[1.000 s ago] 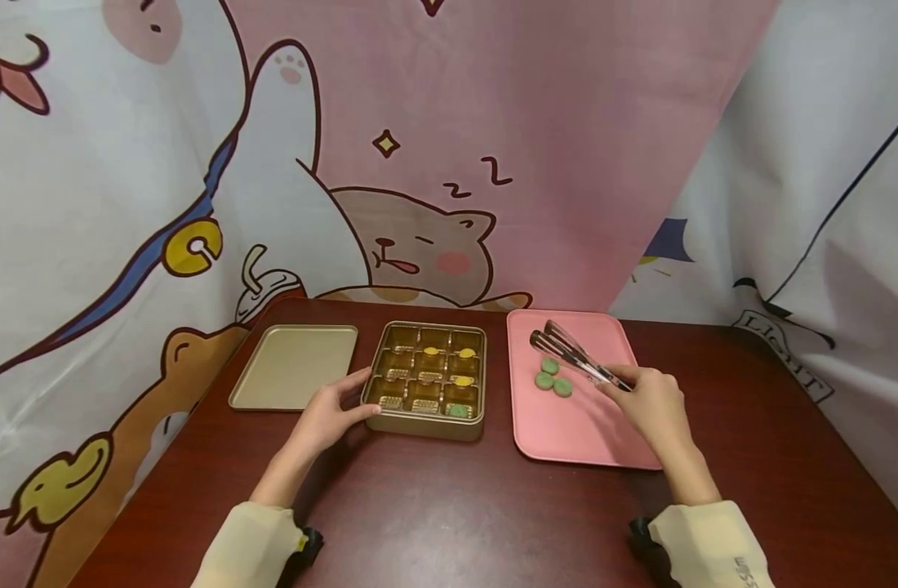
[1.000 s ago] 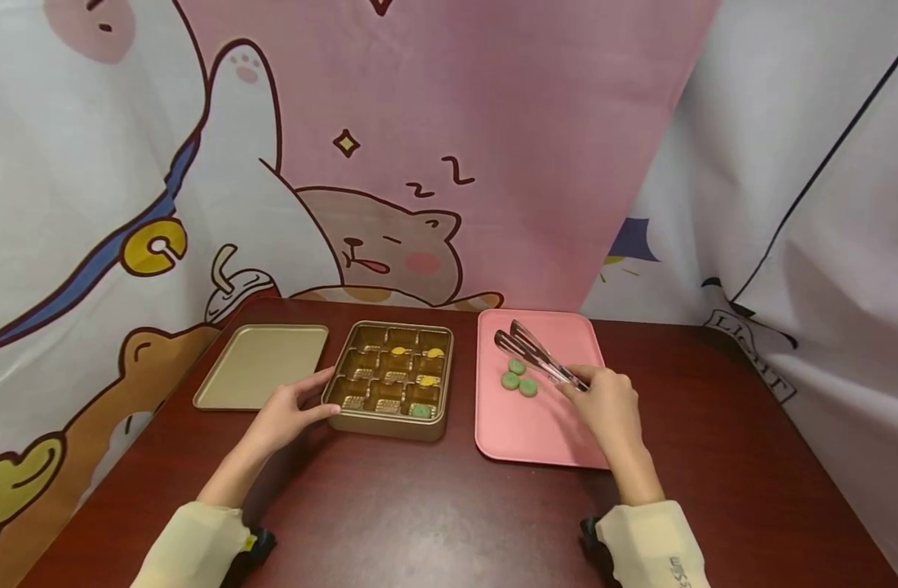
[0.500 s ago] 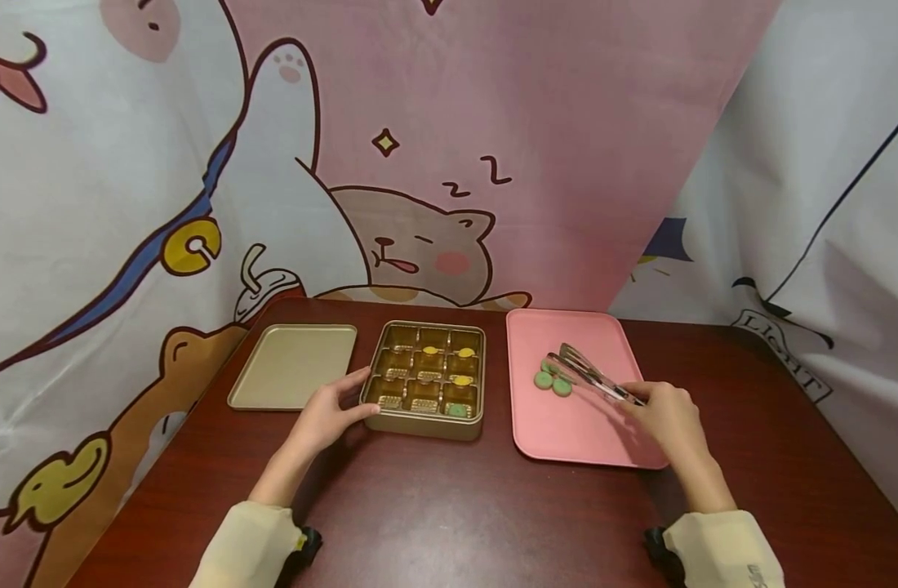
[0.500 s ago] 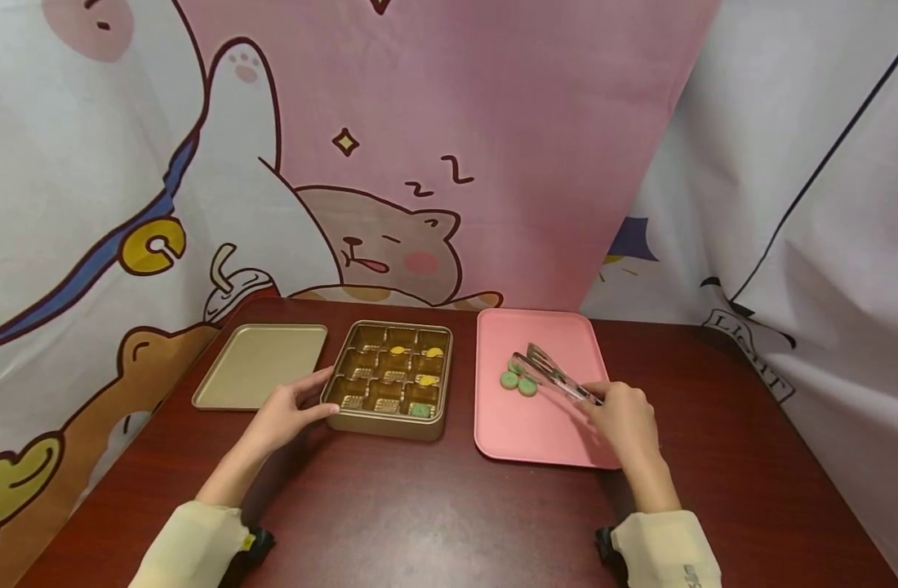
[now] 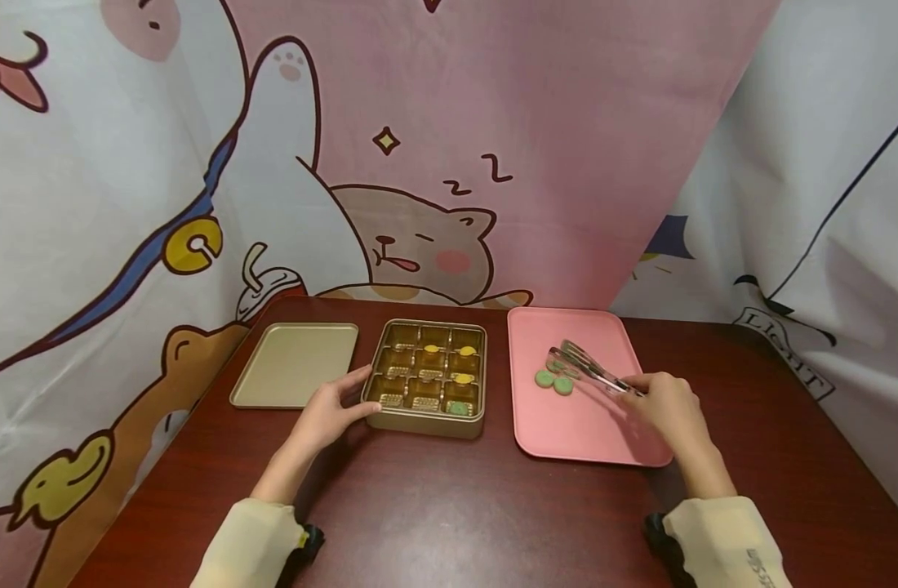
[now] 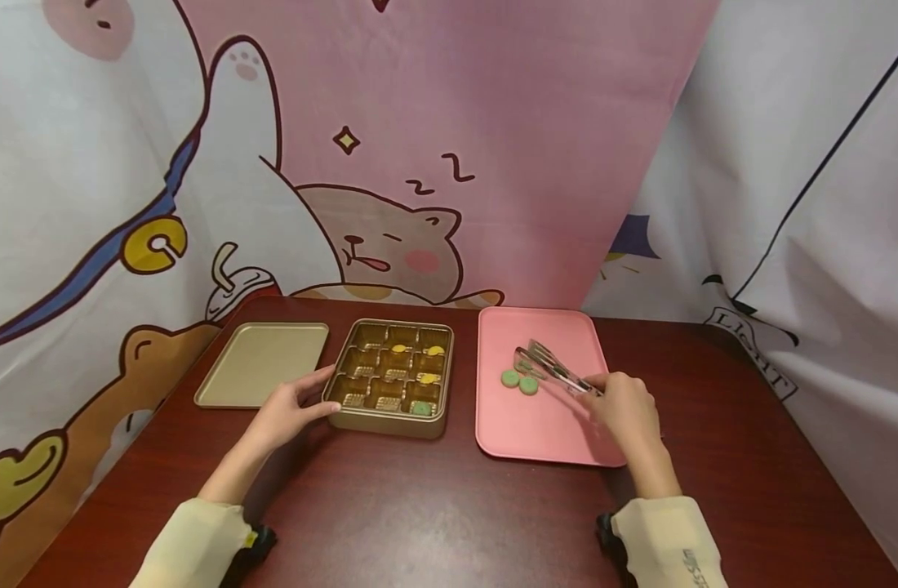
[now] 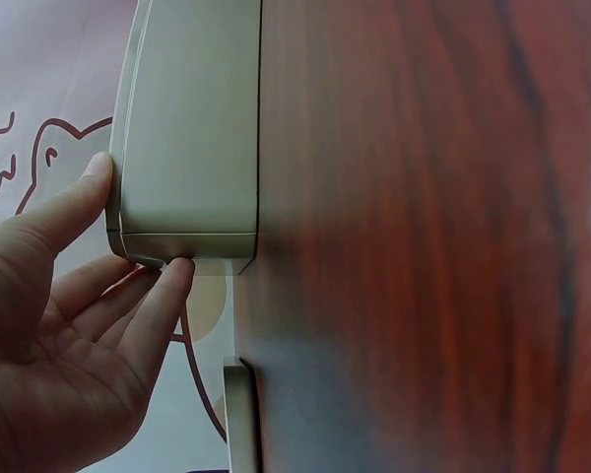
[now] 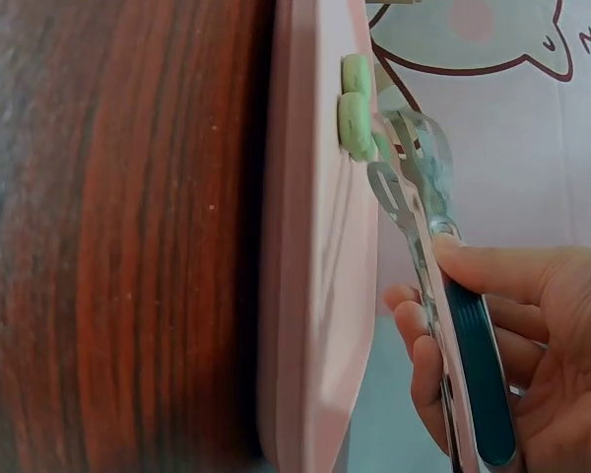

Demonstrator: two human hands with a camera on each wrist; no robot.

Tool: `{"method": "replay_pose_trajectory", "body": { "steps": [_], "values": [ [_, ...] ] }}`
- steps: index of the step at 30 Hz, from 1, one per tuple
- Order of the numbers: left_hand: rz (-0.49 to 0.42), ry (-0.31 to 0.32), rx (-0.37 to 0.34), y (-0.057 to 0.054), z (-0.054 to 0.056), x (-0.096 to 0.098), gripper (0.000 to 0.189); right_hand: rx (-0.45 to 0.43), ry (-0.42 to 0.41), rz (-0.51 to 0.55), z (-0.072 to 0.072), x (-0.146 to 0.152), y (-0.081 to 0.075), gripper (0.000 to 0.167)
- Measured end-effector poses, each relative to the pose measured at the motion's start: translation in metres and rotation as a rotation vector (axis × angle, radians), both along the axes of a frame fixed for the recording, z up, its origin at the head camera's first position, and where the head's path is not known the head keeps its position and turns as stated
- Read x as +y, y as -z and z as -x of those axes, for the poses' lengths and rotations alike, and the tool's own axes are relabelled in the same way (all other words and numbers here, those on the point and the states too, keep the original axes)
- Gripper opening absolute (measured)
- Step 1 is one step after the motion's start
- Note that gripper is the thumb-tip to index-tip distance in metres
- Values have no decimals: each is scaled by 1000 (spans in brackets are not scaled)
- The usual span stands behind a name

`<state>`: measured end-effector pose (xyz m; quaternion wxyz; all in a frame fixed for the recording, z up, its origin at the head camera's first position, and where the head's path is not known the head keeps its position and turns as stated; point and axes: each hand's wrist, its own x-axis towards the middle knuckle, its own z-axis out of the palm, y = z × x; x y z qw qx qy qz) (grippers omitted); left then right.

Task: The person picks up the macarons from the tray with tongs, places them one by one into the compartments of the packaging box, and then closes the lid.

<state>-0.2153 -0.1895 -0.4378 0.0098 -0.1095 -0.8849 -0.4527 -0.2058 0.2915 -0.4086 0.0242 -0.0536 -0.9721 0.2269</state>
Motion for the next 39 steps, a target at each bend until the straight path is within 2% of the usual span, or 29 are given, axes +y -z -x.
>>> {"method": "replay_pose_trajectory", "body": {
  "steps": [8,13,20,26,32,39],
  "values": [
    [4,-2,-6,0,0,-1,67,-11,25,0,3,0,4,38],
    [-1,6,1,0,0,0,67,-21,36,-10,1,1,3,36],
    [15,2,-2,0,0,0,66,25,17,-20,1,4,7,31],
    [35,-8,-9,0,-1,-1,67,71,-5,-38,8,-1,9,34],
    [39,-8,-7,-1,-1,-1,67,86,5,-58,18,-7,11,31],
    [26,-6,-20,0,-1,-1,67,99,27,-56,19,-10,13,30]
  ]
}}
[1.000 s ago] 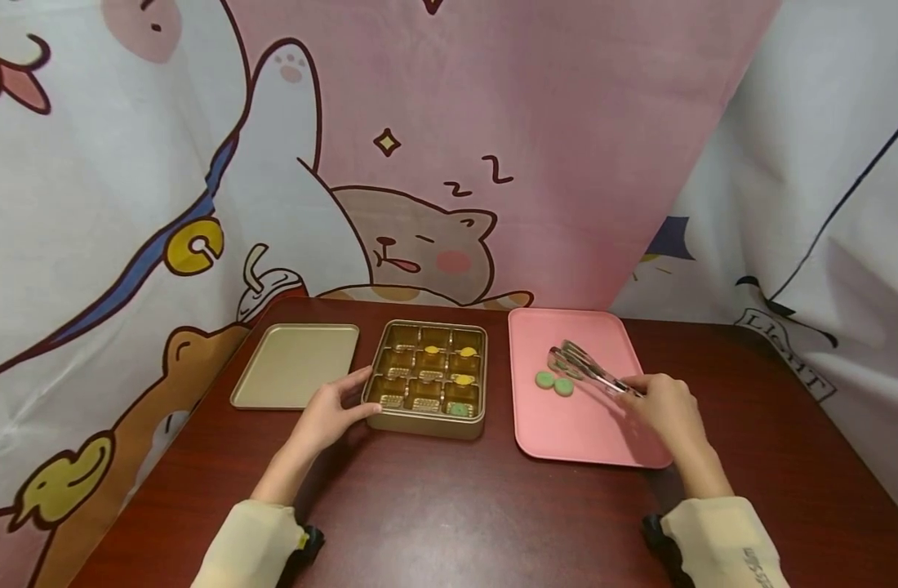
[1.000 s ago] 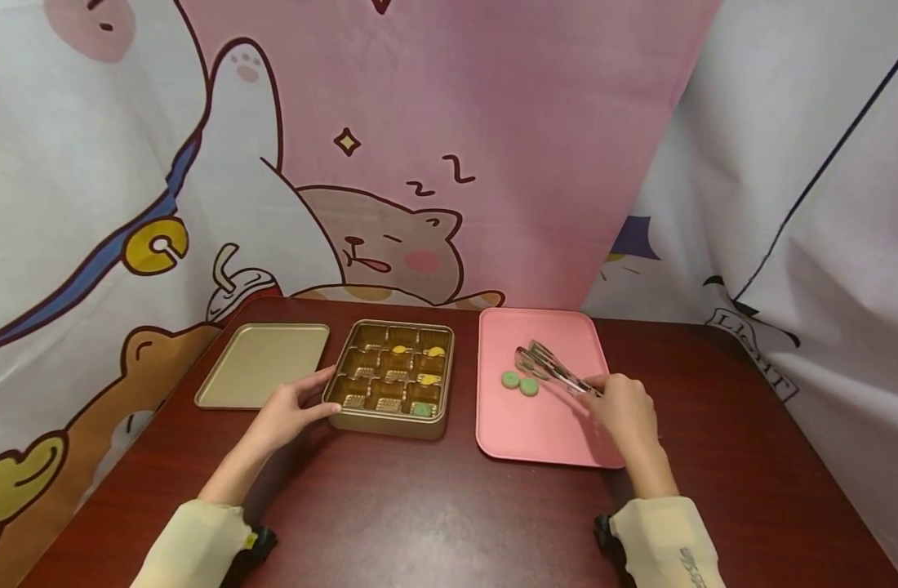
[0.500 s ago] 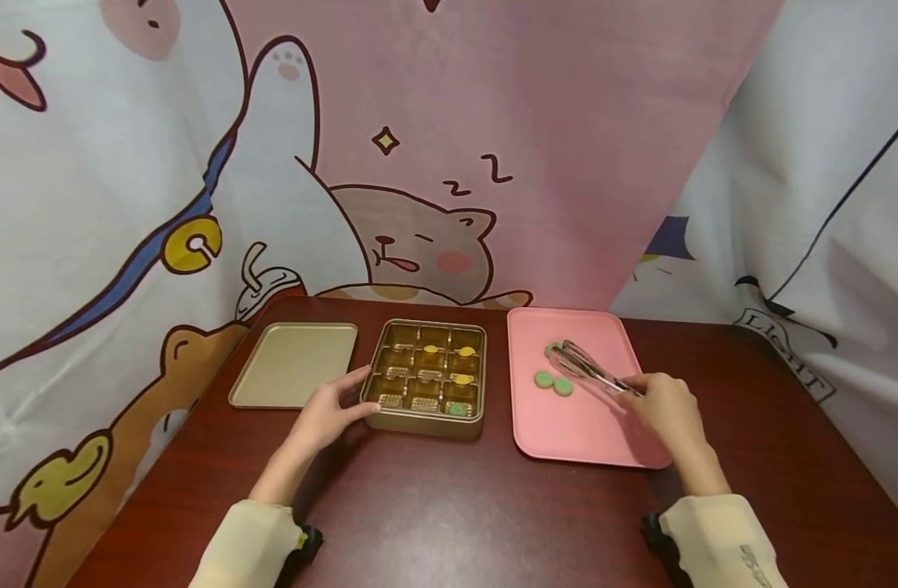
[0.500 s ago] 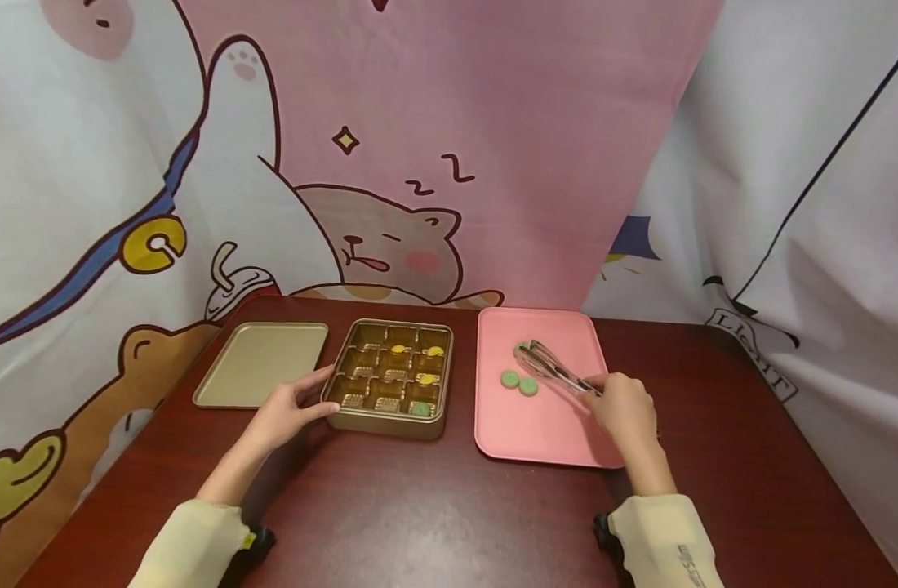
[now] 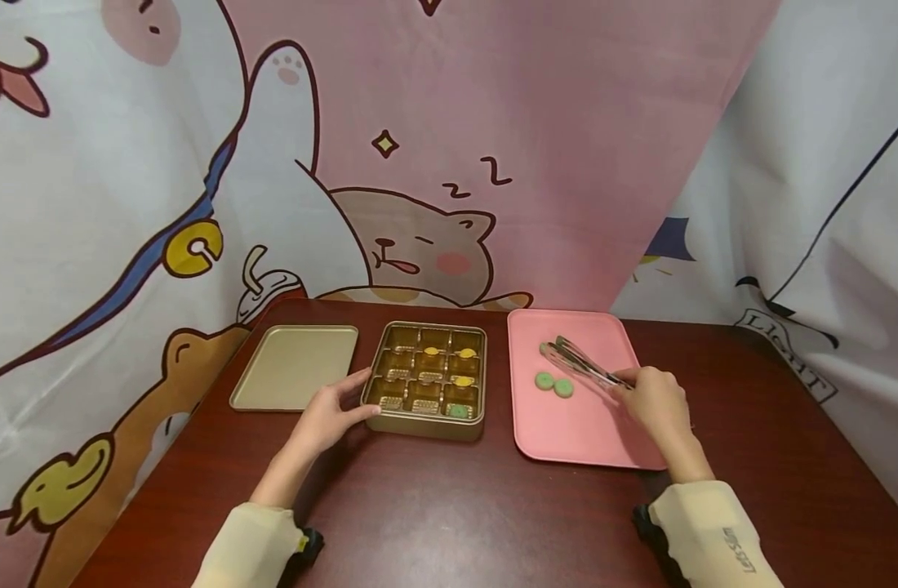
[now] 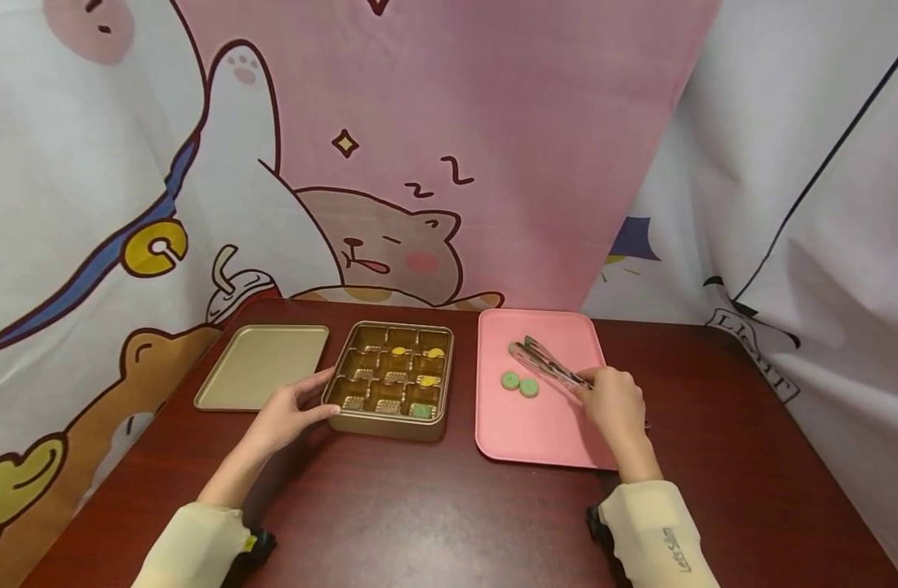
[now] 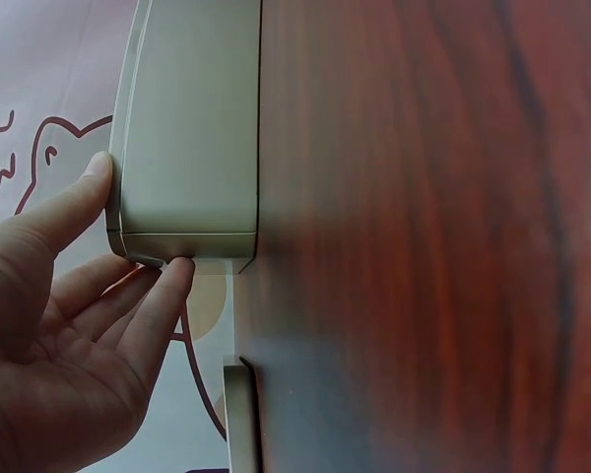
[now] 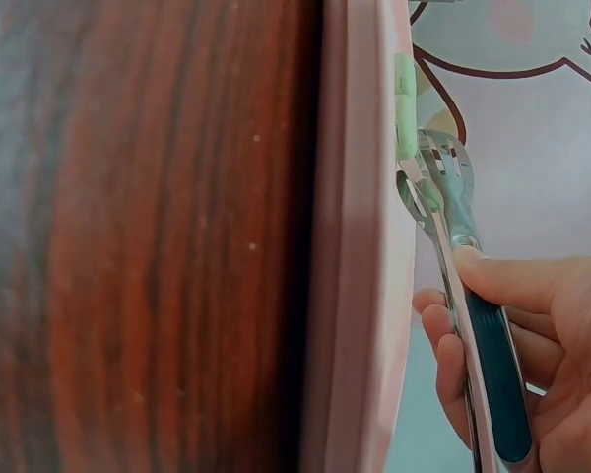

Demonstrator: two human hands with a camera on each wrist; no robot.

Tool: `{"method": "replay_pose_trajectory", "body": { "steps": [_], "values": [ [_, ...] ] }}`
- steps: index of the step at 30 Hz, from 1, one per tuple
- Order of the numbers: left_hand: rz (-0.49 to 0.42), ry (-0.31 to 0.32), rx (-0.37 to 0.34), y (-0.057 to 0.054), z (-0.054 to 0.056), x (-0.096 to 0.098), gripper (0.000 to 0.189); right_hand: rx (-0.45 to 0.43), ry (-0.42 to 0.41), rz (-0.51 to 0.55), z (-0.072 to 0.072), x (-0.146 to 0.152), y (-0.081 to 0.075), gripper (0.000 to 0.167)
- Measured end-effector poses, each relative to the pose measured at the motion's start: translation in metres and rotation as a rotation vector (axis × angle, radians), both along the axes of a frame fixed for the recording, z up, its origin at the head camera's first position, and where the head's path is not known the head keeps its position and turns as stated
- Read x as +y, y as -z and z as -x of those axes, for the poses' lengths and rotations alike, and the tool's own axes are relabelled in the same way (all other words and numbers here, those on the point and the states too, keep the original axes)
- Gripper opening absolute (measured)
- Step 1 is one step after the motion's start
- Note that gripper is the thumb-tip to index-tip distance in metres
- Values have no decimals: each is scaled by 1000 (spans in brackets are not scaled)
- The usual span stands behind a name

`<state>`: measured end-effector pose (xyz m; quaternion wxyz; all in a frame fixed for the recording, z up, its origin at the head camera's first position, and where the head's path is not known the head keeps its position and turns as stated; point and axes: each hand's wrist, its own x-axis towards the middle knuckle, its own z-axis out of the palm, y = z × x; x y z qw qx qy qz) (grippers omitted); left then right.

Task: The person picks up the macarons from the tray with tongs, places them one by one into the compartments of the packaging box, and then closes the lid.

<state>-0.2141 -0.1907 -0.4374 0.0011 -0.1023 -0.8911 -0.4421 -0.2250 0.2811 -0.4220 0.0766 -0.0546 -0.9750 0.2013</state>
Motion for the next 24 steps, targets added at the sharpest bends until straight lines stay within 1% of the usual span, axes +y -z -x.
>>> {"method": "replay_pose_trajectory", "body": {
  "steps": [7,15,21,24],
  "values": [
    [-7,3,-7,1,0,0,67,38,-6,21,-4,-3,0,30],
    [-8,4,2,1,1,0,67,79,-18,39,-8,-10,-8,32],
    [-22,8,1,1,1,0,67,164,-70,44,-12,-23,-17,32],
    [-23,8,-1,1,1,0,67,190,-100,57,-15,-33,-21,31]
  ]
}}
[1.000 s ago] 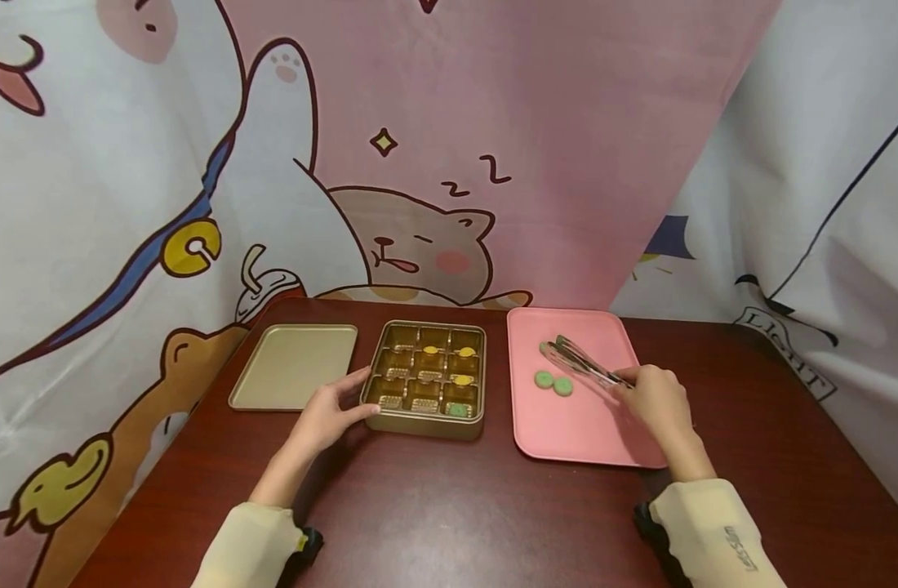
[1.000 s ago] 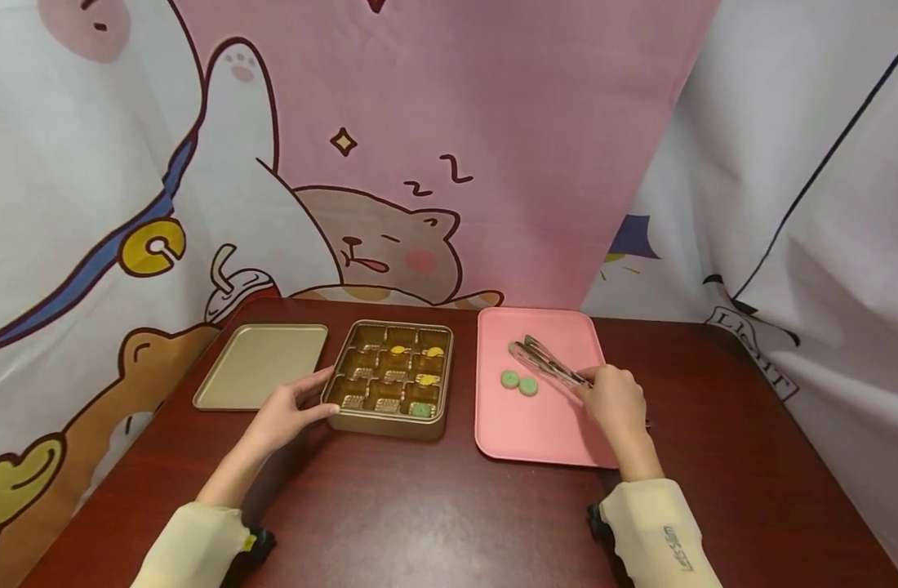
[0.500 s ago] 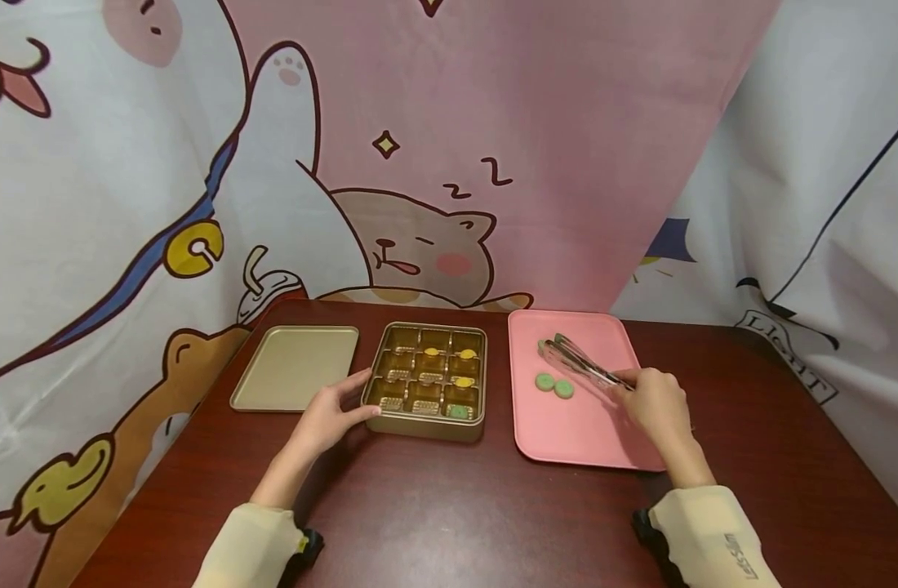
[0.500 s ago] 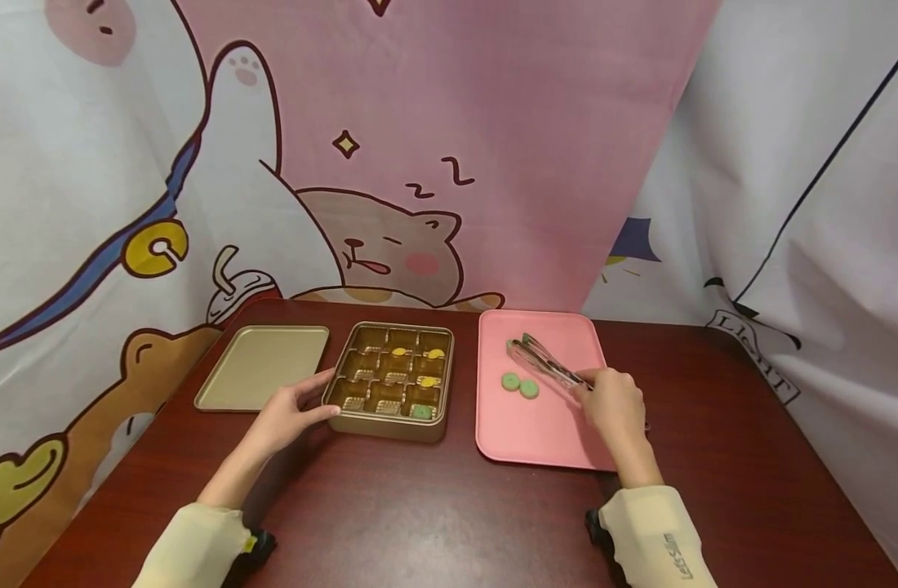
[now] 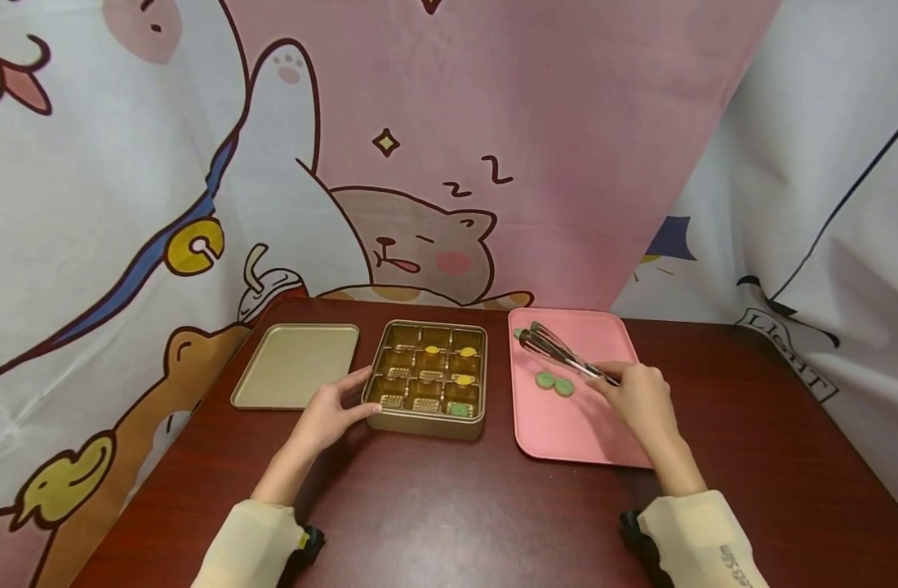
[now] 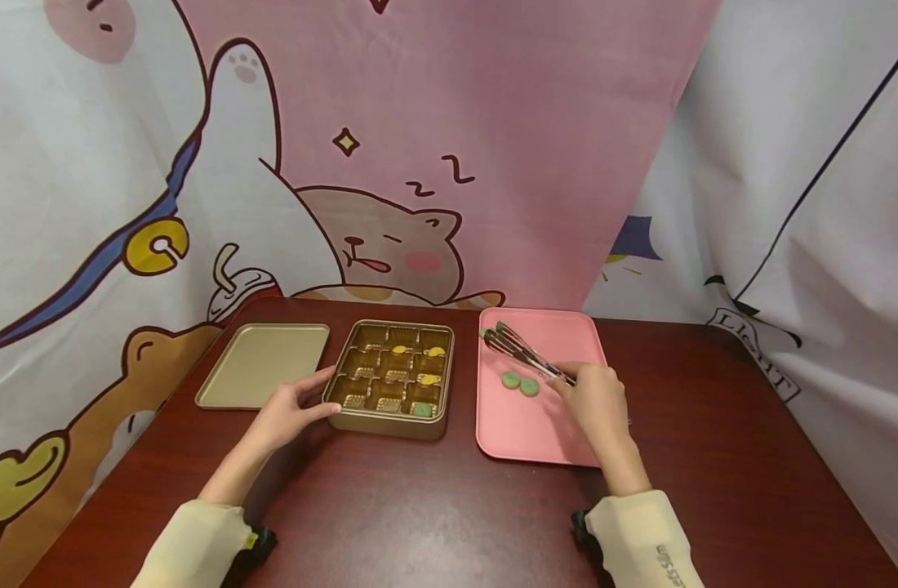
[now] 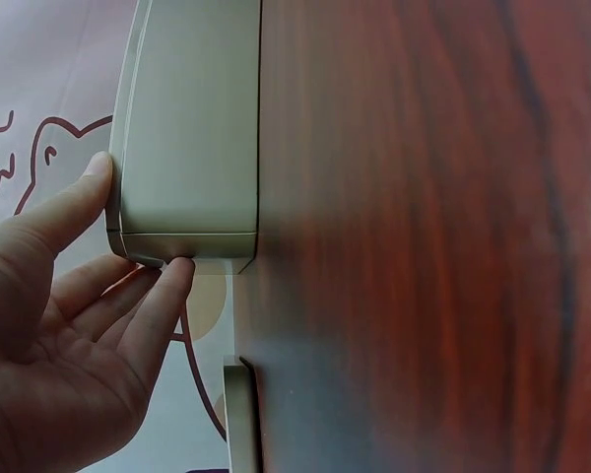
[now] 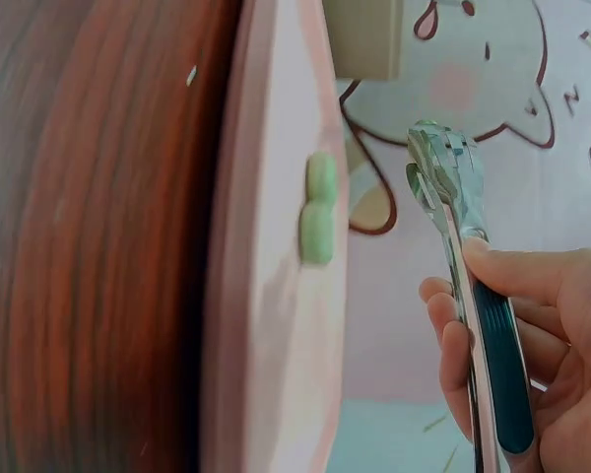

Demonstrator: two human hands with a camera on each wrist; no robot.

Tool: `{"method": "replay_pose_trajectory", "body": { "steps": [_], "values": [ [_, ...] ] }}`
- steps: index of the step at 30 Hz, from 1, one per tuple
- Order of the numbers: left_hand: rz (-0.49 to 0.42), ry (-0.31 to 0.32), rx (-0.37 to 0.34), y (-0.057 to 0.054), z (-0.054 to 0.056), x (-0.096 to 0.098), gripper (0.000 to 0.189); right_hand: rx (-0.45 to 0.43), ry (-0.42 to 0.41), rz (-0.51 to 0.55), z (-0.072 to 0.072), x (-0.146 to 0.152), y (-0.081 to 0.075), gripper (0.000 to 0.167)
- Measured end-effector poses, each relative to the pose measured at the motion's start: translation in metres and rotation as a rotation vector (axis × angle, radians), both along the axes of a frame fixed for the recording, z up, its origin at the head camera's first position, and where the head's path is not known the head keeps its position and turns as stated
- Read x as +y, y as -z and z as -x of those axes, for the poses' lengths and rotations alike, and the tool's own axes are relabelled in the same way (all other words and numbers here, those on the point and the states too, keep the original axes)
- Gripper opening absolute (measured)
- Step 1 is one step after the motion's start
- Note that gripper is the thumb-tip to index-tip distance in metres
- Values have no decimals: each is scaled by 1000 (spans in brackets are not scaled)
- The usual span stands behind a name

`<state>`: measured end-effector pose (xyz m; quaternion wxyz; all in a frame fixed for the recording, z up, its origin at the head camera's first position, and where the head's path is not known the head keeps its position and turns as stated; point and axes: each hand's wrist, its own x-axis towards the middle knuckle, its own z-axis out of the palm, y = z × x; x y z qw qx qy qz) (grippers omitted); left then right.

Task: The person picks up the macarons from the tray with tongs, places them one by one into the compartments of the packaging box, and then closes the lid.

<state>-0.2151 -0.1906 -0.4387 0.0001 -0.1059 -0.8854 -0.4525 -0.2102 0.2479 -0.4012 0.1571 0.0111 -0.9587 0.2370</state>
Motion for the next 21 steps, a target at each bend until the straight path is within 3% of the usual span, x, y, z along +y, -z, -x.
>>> {"method": "replay_pose_trajectory", "body": {
  "steps": [9,21],
  "values": [
    [20,-5,3,-2,1,0,66,78,-98,37,-2,-40,-7,22],
    [-7,9,5,-2,0,0,66,53,-210,84,-4,-88,0,19]
  ]
}}
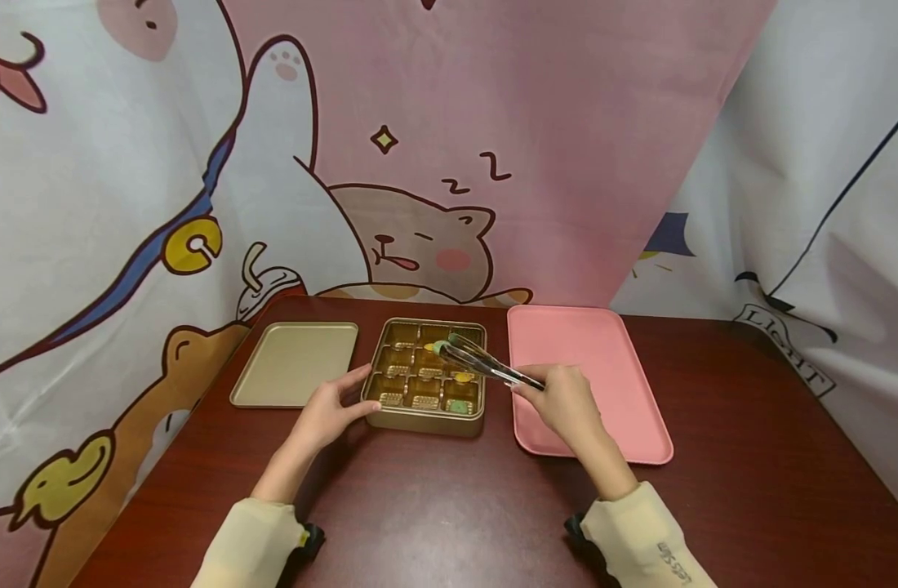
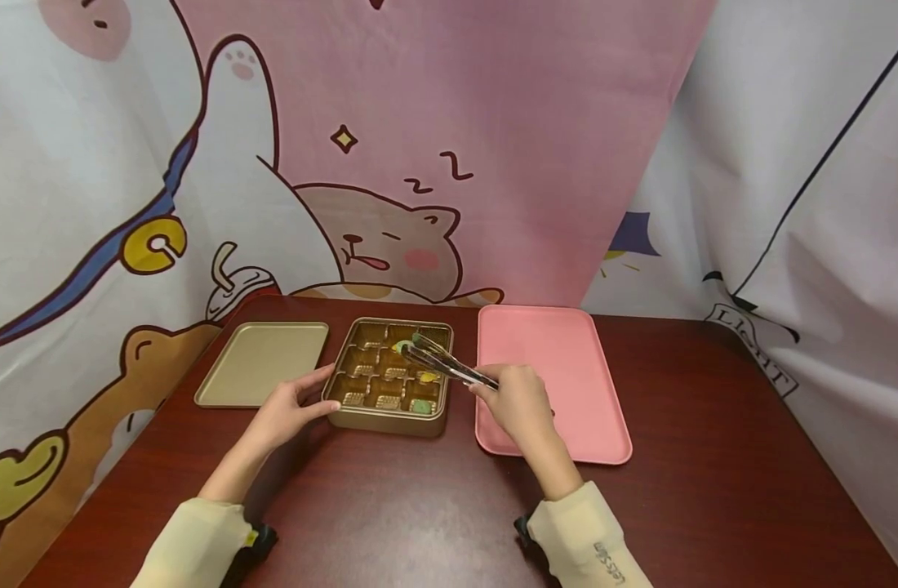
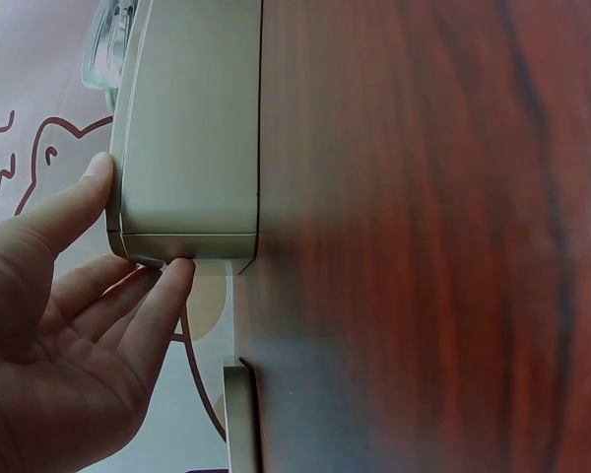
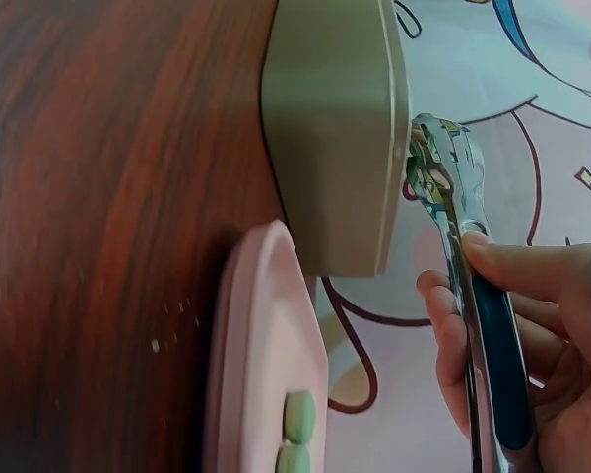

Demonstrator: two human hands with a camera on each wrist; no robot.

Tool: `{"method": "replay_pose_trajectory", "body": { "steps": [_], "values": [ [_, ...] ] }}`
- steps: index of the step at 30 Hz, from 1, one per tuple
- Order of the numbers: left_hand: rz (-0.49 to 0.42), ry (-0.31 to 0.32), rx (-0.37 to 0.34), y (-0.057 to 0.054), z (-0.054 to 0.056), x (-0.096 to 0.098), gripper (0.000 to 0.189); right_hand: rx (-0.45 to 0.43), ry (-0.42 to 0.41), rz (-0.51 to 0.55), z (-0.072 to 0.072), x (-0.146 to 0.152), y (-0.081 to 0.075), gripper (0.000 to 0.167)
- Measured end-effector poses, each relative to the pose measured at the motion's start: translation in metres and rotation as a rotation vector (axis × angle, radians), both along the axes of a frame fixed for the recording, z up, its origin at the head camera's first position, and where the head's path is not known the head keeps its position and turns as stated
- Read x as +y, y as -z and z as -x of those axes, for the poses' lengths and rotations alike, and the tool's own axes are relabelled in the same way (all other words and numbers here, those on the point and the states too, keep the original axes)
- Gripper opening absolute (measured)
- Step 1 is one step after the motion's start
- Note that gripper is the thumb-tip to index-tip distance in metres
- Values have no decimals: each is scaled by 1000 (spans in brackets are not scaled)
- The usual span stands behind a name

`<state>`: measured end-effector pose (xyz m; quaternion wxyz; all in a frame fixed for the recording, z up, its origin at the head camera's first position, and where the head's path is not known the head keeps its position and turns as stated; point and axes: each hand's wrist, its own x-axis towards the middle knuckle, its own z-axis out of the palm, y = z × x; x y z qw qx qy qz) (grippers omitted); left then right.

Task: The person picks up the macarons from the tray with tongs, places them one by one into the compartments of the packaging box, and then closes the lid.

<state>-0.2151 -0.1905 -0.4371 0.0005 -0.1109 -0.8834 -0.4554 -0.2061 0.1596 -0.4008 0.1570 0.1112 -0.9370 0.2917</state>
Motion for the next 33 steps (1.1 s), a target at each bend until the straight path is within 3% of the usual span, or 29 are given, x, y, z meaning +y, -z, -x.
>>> {"method": "replay_pose_trajectory", "body": {
  "steps": [7,14,25,33],
  "values": [
    [3,-2,9,0,0,1,66,-30,-40,-17,1,-7,5,20],
    [7,-6,1,-2,-1,1,67,-41,2,-8,-2,3,0,25],
    [36,-13,0,-2,-1,0,67,-39,76,-24,-14,49,-8,27],
    [29,-12,0,-2,-1,1,68,-24,162,-63,-31,89,-8,31]
  ]
}}
